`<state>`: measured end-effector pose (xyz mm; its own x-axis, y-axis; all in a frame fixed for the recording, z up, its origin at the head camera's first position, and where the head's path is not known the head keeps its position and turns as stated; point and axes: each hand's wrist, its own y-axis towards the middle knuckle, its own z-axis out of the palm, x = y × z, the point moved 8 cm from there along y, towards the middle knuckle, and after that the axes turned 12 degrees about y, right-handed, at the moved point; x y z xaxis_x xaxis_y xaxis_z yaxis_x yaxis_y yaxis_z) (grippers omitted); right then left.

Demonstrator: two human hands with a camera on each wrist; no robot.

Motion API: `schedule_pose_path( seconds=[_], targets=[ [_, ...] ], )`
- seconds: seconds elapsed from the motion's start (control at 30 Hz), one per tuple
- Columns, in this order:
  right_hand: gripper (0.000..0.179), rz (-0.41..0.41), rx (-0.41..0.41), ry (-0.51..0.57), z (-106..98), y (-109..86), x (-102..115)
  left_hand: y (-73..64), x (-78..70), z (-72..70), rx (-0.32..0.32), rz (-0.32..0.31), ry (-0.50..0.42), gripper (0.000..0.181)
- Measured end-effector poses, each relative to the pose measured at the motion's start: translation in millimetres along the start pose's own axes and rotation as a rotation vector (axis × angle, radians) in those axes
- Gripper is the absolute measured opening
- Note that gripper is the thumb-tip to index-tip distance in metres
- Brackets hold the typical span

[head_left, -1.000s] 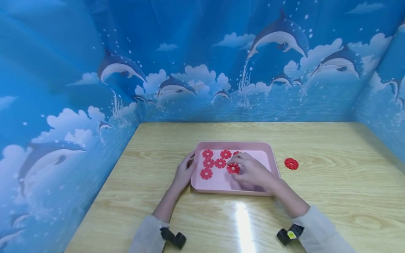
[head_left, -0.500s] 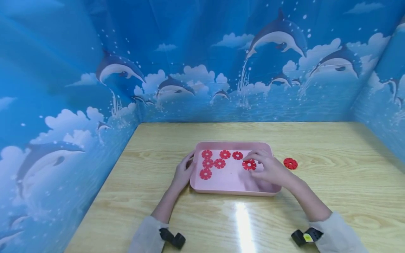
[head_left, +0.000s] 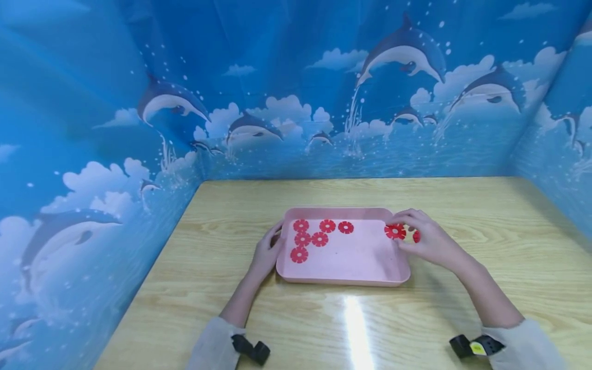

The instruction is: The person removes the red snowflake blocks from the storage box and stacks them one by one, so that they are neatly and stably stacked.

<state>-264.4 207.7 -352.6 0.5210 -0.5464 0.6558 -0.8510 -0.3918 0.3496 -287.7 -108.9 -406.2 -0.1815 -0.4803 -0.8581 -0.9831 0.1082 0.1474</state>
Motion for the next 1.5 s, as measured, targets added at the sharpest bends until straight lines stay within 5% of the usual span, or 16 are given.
schedule_pose_path(
  seconds=[0.43, 0.73, 1.0, 1.1, 1.23, 1.5],
  targets=[
    [0.033, 0.045, -0.095, -0.055, -36.4, -22.0, -24.4, 1.1, 4.2, -0.3, 0.004, 0.002, -0.002, 0.043],
    [0.032, 0.082, -0.099, -0.044, -38.9, -31.2, -47.7, 1.2, 5.8, -1.1, 0.009, -0.008, 0.005, 0.043],
    [0.031, 0.047, -0.107, -0.038, -36.1, -32.8, -64.5, 15.6, 42.6, 9.2, -0.018, -0.01, 0.01, 0.043],
    [0.03, 0.06, -0.096, -0.026, -34.8, -33.9, -70.5, 16.6, 44.4, 10.1, -0.02, -0.018, 0.012, 0.043],
    [0.03, 0.112, -0.081, -0.019, -32.3, -36.5, -80.4, 15.6, 39.9, 9.3, -0.005, -0.016, -0.004, 0.043],
    [0.031, 0.164, -0.067, -0.025, -26.5, -41.2, -96.1, 3.8, 6.8, 2.4, 0.013, 0.005, -0.004, 0.043]
  ],
)
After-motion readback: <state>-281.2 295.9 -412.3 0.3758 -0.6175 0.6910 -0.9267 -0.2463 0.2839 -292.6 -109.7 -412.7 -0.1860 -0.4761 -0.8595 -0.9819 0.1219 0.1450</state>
